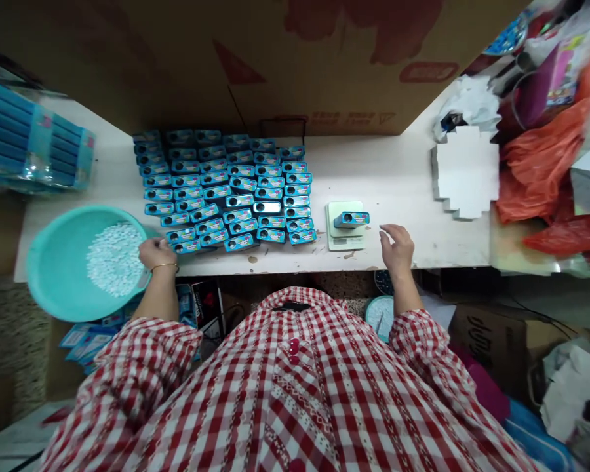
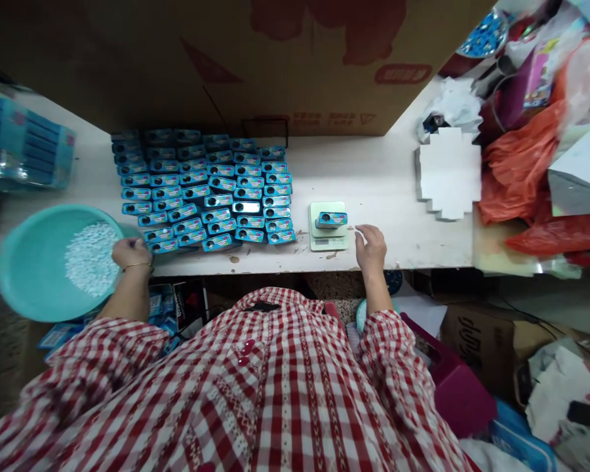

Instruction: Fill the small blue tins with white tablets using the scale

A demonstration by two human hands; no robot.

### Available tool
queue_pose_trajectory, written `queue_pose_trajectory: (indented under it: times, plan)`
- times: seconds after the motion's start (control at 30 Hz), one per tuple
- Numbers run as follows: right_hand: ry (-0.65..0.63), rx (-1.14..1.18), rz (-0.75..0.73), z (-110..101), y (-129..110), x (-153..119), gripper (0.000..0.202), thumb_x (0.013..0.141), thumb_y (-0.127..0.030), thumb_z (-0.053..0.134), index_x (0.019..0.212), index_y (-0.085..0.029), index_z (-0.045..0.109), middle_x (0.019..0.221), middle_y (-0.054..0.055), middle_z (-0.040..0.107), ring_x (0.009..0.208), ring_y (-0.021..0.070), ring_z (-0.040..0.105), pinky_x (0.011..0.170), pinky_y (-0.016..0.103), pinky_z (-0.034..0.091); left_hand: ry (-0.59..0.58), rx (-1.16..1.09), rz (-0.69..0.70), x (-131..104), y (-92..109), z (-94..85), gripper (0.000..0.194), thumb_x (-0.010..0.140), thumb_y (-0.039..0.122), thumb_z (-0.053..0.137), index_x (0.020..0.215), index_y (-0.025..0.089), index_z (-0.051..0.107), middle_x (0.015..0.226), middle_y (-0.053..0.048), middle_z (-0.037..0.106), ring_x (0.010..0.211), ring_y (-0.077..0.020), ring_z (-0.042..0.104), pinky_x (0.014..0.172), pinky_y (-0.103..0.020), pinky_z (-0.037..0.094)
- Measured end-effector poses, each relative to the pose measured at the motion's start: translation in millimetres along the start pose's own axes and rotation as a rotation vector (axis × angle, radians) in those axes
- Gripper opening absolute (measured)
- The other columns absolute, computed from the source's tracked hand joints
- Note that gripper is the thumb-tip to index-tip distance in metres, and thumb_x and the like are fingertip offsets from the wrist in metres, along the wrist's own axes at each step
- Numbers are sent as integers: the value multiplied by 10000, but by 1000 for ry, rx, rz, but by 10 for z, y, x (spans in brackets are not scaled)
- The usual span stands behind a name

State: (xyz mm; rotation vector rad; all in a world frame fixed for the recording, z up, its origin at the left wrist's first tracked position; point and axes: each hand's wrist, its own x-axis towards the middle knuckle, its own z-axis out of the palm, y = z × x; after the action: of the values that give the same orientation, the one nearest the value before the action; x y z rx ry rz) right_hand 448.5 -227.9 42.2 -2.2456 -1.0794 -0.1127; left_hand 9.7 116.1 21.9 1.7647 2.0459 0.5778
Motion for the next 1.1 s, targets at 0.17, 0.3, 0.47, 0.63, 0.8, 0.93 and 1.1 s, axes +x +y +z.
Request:
queue_pose_trajectory:
  times: [0.17, 0.3, 0.47, 0.63, 0.8, 0.93, 1.1]
  plan:
    - [-68, 68, -4, -104, 192, -332, 238, 839, -314, 477, 890, -182, 668, 891, 89, 669, 858, 210, 610, 812, 381, 492, 27, 79, -106, -192, 12, 67, 88, 742, 144, 471, 668, 174, 434, 737, -26, 509, 884, -199, 507, 897, -372, 375]
    - [-217, 142, -84, 41, 128, -452, 252, 841, -346, 469, 909, -202, 664, 911, 95, 668, 865, 229, 617, 815, 398, 493, 119, 85, -146, -294, -150, 136, 104, 734, 149, 485, 645, 187, 448, 801, -74, 571, 941, -215, 520, 912, -366, 373]
    - [-306, 194, -181, 182, -33, -490, 272, 846, -373, 454, 895, -203, 660, 888, 97, 671, 837, 237, 627, 793, 404, 505, 174, 61, -117, -386, -280, 69, 67, 775, 176, 475, 717, 187, 508, 935, -104, 597, 1011, -208, 503, 928, -342, 368]
    - [-343, 184, -227, 257, -94, -508, 284, 852, -387, 446, 898, -203, 656, 884, 91, 679, 829, 238, 638, 769, 395, 511, 80, 51, 58, -242, -140, 112, 131, 806, 231, 478, 808, 155, 585, 969, -119, 603, 971, -209, 523, 899, -324, 382]
    - [-362, 196, -201, 282, -140, -608, 274, 850, -385, 459, 926, -209, 655, 903, 86, 682, 837, 232, 644, 763, 379, 519, -85, 144, 174, -2, 16, 273, 131, 779, 192, 509, 803, 128, 620, 936, -130, 626, 921, -229, 551, 876, -336, 387]
    - [-363, 181, -136, 305, -123, -775, 263, 844, -379, 464, 923, -216, 655, 897, 87, 684, 820, 234, 648, 744, 386, 528, -130, 189, 216, 92, 92, 315, 103, 721, 126, 527, 760, 153, 618, 905, -99, 633, 873, -222, 561, 839, -336, 400]
    - [-353, 142, -100, 333, -129, -905, 247, 845, -347, 460, 885, -206, 659, 876, 84, 690, 810, 219, 651, 758, 382, 531, -23, 173, 95, 191, -47, -155, 121, 703, 72, 466, 698, 145, 563, 798, -88, 592, 866, -218, 543, 835, -360, 396]
